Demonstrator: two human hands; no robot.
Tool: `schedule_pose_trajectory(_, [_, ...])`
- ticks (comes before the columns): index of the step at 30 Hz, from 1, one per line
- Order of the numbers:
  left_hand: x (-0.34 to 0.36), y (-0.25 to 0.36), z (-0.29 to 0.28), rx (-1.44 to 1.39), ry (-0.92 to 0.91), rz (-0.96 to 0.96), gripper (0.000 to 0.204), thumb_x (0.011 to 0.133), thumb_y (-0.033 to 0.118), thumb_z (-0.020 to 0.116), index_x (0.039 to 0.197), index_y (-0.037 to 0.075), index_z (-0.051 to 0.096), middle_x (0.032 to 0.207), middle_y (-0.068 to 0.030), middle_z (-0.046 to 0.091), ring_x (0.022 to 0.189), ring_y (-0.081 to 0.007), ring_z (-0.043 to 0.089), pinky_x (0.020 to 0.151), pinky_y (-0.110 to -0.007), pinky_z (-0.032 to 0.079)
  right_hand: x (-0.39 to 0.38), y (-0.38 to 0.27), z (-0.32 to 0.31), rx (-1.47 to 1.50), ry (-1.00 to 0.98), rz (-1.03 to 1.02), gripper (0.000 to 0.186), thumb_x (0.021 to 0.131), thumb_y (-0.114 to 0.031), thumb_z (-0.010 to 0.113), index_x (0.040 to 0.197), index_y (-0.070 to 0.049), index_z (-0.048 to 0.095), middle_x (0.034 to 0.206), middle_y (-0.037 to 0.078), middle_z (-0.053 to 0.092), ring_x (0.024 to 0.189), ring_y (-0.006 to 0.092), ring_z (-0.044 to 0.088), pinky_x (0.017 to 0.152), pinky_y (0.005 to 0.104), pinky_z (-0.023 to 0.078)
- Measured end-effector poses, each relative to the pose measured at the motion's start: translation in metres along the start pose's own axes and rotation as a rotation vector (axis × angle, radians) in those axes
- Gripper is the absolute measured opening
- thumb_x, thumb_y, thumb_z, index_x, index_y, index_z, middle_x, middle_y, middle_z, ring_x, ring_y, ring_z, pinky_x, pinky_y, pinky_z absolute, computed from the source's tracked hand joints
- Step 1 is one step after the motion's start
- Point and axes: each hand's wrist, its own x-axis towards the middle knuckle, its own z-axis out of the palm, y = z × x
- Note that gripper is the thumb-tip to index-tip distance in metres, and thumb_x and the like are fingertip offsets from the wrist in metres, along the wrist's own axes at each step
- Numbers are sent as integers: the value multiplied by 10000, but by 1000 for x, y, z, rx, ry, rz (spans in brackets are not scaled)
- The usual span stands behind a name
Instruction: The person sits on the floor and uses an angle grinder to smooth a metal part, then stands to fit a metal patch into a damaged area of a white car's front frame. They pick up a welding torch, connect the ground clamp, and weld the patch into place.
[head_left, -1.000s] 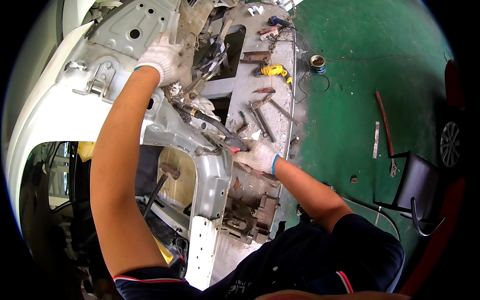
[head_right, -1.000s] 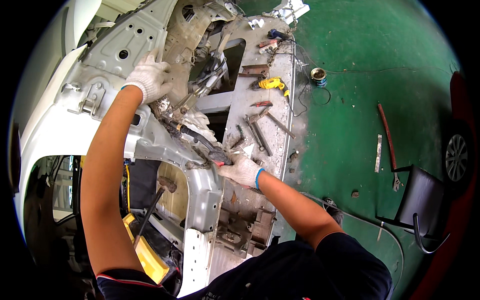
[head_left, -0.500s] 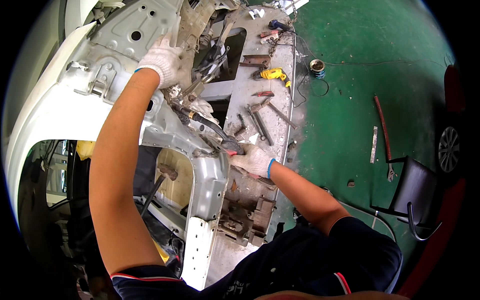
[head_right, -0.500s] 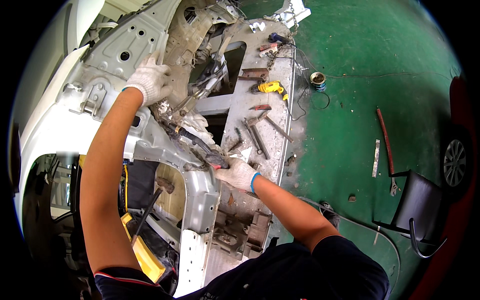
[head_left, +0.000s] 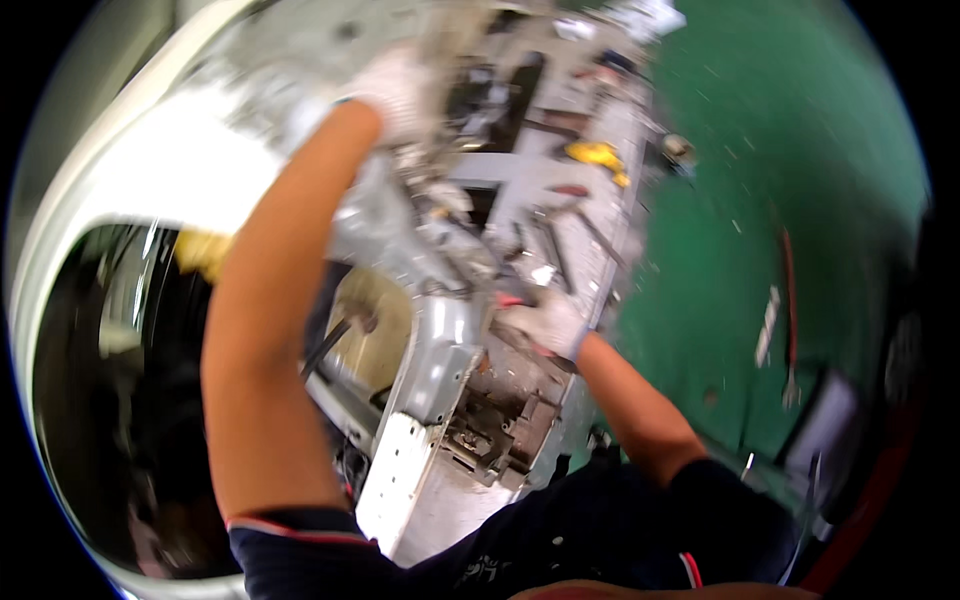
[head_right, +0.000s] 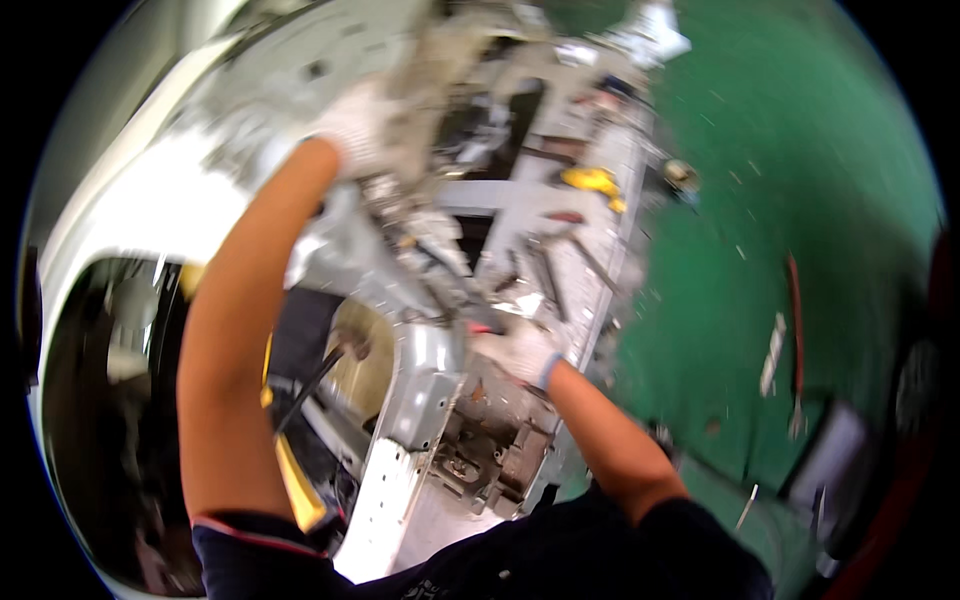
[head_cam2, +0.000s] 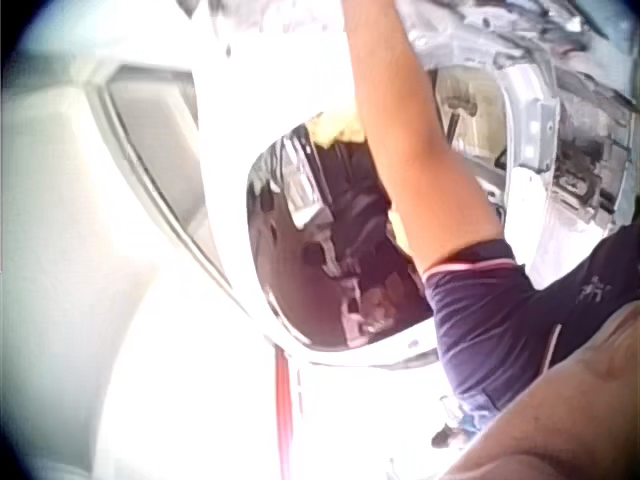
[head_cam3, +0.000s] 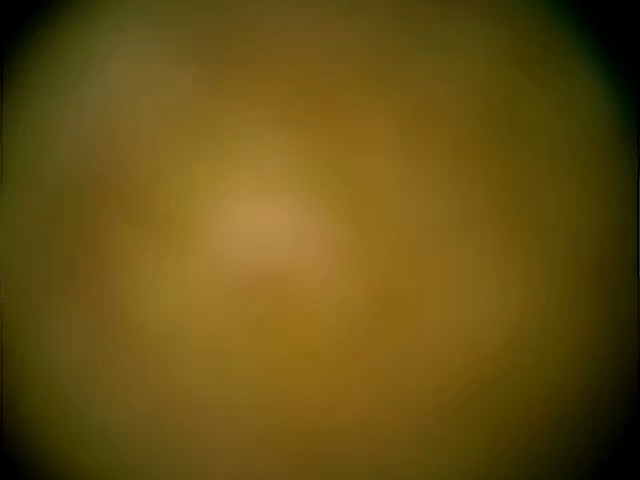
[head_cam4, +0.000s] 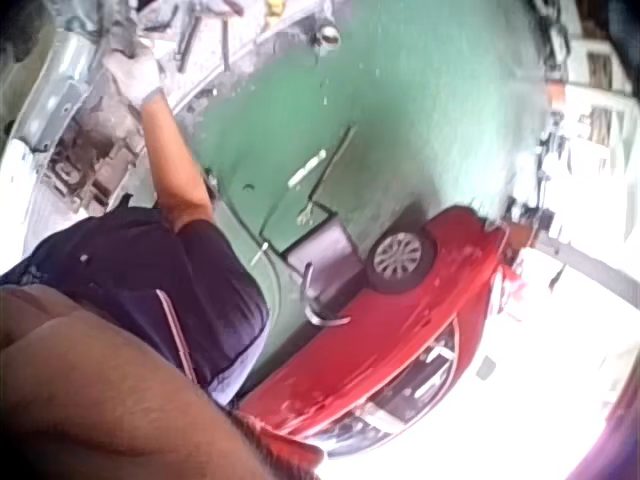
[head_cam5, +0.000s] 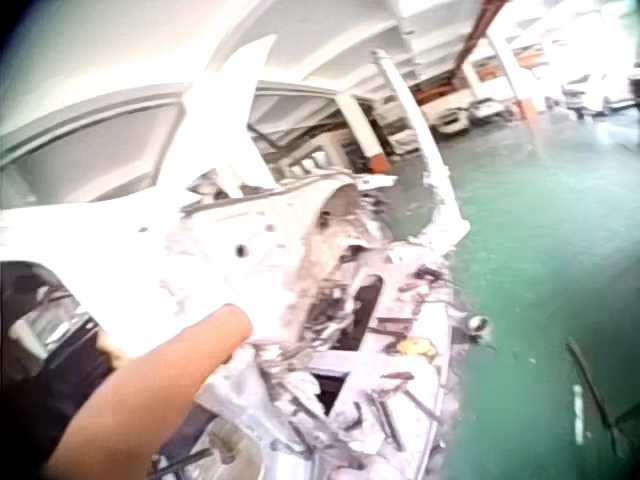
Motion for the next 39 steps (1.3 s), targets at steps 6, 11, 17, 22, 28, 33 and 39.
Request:
schedule_pose_trajectory(6, [85, 11, 28, -410, 305, -123, 499, 748, 431, 800, 1136, 118, 776, 1095, -181, 758, 1038, -358, 722, 902, -457, 587, 9, 8, -46, 33, 129, -74, 167, 900, -173, 700, 888, -37, 604, 718, 25, 582, 606, 118, 545, 543, 295, 440])
schedule_pose_trajectory(11, [119, 5, 71, -278, 368, -259, 580, 699, 343, 834, 1264, 232, 766, 1240, -37, 762, 1269, -226, 659, 958, -387, 589, -4, -13, -41, -6, 94, -79, 150, 911, -181, 664, 901, -53, 586, 717, 69, 598, 614, 141, 584, 543, 298, 459])
schedule_pose_trajectory(17, [114, 25, 58, -167, 378, -224, 423, 837, 288, 747, 1259, 270, 777, 1378, 43, 696, 1300, -200, 624, 986, -407, 565, -14, -40, -41, -14, 166, -138, 141, 923, -177, 668, 958, -48, 625, 728, 54, 630, 636, 138, 613, 553, 296, 465])
schedule_pose_trajectory(22, [109, 13, 74, -174, 445, -230, 374, 829, 273, 737, 1198, 251, 798, 1333, 18, 716, 1245, -217, 660, 946, -414, 590, -6, -36, -51, -73, 71, -126, 143, 927, -171, 675, 983, -45, 640, 724, 45, 631, 637, 133, 615, 556, 292, 465])
schedule_pose_trajectory(28, [116, 10, 84, -124, 488, -183, 292, 839, 260, 723, 1113, 234, 820, 1262, 0, 744, 1212, -223, 678, 918, -422, 605, -5, -28, -66, -107, 11, -97, 150, 931, -165, 685, 1012, -41, 657, 718, 34, 632, 637, 127, 617, 558, 288, 465])
schedule_pose_trajectory(33, [119, 14, 86, -63, 533, -168, 235, 847, 250, 712, 1043, 220, 839, 1203, -15, 768, 1184, -228, 693, 895, -428, 617, -13, -16, -81, -152, -50, -59, 160, 935, -160, 692, 1037, -39, 672, 714, 25, 634, 638, 122, 619, 561, 284, 465])
schedule_pose_trajectory(39, [96, 35, 74, -244, 512, -179, 229, 844, 283, 680, 975, 182, 838, 1020, -77, 773, 1040, -277, 730, 858, -442, 614, -46, 19, -150, -274, -14, 39, 174, 939, -153, 701, 1067, -35, 689, 708, 14, 635, 639, 116, 621, 563, 279, 465])
